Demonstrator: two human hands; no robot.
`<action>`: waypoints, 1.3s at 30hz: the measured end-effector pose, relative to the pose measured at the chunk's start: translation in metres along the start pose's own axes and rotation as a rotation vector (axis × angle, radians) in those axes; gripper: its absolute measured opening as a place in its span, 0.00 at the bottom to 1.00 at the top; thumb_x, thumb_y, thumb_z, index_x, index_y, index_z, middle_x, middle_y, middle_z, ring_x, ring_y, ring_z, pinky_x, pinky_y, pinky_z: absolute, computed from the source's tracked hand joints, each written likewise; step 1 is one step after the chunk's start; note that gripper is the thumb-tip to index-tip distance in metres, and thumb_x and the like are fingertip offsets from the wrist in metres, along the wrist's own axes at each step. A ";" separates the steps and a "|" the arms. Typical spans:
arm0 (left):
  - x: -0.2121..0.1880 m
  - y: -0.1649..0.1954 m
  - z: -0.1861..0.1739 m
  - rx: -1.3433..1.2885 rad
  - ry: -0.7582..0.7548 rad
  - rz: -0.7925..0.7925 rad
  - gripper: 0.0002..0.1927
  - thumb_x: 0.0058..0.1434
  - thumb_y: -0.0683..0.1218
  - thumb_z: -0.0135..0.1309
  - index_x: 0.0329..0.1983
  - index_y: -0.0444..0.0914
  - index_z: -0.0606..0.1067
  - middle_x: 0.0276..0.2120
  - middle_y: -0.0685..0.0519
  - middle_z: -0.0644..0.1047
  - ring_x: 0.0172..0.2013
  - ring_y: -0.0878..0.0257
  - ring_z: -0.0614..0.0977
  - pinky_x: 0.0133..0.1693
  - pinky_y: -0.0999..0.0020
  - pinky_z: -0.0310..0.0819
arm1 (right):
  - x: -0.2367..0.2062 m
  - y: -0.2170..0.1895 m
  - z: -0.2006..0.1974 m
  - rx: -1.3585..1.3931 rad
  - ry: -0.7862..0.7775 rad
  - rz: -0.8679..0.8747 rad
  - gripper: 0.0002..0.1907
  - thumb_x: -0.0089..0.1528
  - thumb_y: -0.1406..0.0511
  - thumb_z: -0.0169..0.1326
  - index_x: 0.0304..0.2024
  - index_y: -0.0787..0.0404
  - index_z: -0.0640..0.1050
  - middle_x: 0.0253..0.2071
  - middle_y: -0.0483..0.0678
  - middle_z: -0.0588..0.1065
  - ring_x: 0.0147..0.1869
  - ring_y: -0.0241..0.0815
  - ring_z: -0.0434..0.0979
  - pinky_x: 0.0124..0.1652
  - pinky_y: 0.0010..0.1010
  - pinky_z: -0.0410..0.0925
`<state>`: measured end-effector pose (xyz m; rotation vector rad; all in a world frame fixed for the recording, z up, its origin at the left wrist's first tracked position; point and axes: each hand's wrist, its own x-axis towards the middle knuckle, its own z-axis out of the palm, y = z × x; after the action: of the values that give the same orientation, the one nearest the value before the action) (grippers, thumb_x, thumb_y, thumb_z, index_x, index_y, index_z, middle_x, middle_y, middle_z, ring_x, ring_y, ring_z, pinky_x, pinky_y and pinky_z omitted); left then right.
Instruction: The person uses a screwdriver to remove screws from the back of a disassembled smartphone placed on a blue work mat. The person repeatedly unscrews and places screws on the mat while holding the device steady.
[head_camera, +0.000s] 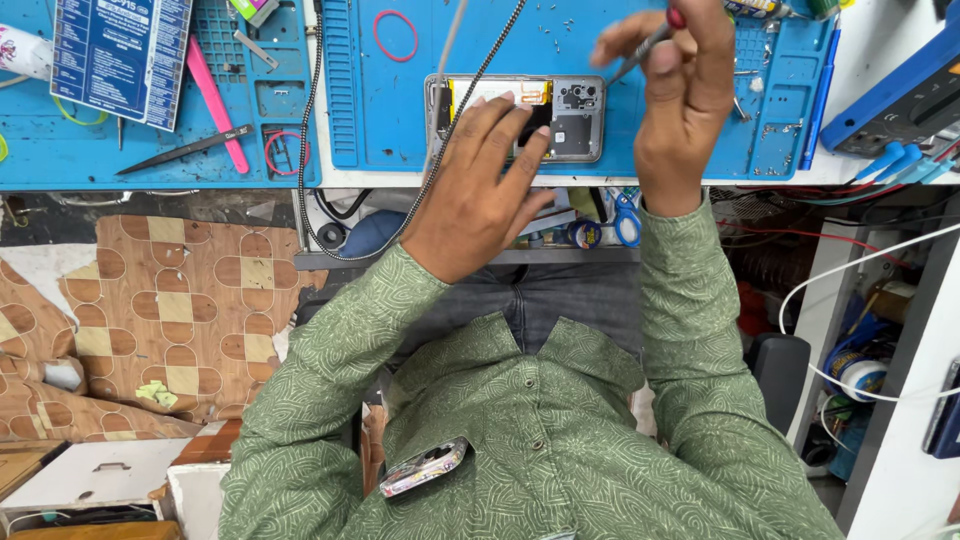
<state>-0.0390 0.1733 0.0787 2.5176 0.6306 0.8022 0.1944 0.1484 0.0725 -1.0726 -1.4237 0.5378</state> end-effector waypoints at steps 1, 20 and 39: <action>-0.001 -0.002 0.000 -0.009 0.006 0.002 0.30 0.63 0.48 0.66 0.62 0.27 0.71 0.61 0.35 0.69 0.66 0.39 0.67 0.68 0.43 0.63 | -0.001 0.001 0.000 -0.079 0.029 -0.013 0.17 0.81 0.64 0.43 0.72 0.49 0.63 0.48 0.52 0.74 0.48 0.41 0.77 0.47 0.28 0.74; -0.002 -0.018 0.002 0.033 0.026 0.007 0.23 0.68 0.45 0.64 0.60 0.28 0.73 0.58 0.37 0.70 0.64 0.42 0.70 0.69 0.40 0.61 | -0.023 -0.005 -0.006 -0.338 0.006 -0.046 0.39 0.75 0.79 0.58 0.77 0.46 0.54 0.52 0.55 0.73 0.54 0.43 0.79 0.53 0.33 0.77; -0.002 -0.017 0.000 0.051 0.033 0.027 0.22 0.68 0.46 0.64 0.60 0.29 0.74 0.58 0.40 0.71 0.63 0.43 0.70 0.69 0.41 0.61 | -0.024 -0.011 -0.003 -0.445 -0.002 -0.066 0.47 0.71 0.81 0.55 0.80 0.45 0.47 0.53 0.54 0.75 0.58 0.44 0.79 0.60 0.31 0.74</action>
<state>-0.0456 0.1863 0.0689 2.5691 0.6368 0.8487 0.1910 0.1223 0.0701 -1.3665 -1.6167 0.1735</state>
